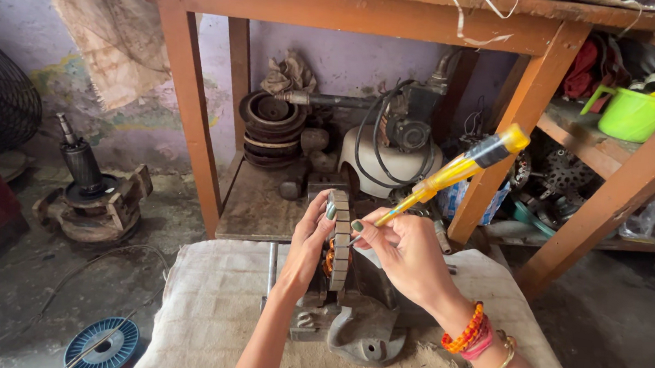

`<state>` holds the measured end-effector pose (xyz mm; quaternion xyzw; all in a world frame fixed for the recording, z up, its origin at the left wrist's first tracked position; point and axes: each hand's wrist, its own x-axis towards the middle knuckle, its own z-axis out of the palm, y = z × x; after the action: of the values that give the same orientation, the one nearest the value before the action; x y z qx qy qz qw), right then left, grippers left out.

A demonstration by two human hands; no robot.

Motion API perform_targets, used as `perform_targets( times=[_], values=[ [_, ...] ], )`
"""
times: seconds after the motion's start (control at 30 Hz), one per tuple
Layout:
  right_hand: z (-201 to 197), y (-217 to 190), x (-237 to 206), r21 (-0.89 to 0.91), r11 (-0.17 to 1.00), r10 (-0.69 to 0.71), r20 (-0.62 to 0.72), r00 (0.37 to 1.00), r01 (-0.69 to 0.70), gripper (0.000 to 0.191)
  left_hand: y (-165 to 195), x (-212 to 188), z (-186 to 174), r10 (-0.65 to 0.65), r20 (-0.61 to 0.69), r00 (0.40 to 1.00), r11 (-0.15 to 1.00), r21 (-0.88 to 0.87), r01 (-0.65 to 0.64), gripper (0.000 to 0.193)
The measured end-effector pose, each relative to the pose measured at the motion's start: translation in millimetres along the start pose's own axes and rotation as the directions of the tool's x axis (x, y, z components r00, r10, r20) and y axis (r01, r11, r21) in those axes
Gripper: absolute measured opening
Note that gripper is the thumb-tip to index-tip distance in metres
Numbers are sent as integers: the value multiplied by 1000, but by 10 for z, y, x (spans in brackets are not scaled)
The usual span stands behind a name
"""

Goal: The person winds copper wire around a motor stator held in a bench vise, using both hands to guide and pack the wire into slots. A screwdriver is used to press the wire into place. The stator remains clamped throughout the clip.

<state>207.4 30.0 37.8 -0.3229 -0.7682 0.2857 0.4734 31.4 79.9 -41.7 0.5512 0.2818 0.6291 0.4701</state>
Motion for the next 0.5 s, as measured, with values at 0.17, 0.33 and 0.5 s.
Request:
perform_targets(
  times=[0.17,0.33,0.5],
  values=[
    [18,-14,-2,-31,1000,0,-7,1000,0,27,10,-19,-1,-33,-19,999,999,12,33,71],
    [15,4,2,-44,999,-3,-33,999,2,25,3,-13,-4,-25,-17,1000,1000,16,25,73],
    [32,23,5,23,1000,10,-46,999,-9,25,-25,4,-14,1,-2,1000,1000,-13,-1,72]
  ],
)
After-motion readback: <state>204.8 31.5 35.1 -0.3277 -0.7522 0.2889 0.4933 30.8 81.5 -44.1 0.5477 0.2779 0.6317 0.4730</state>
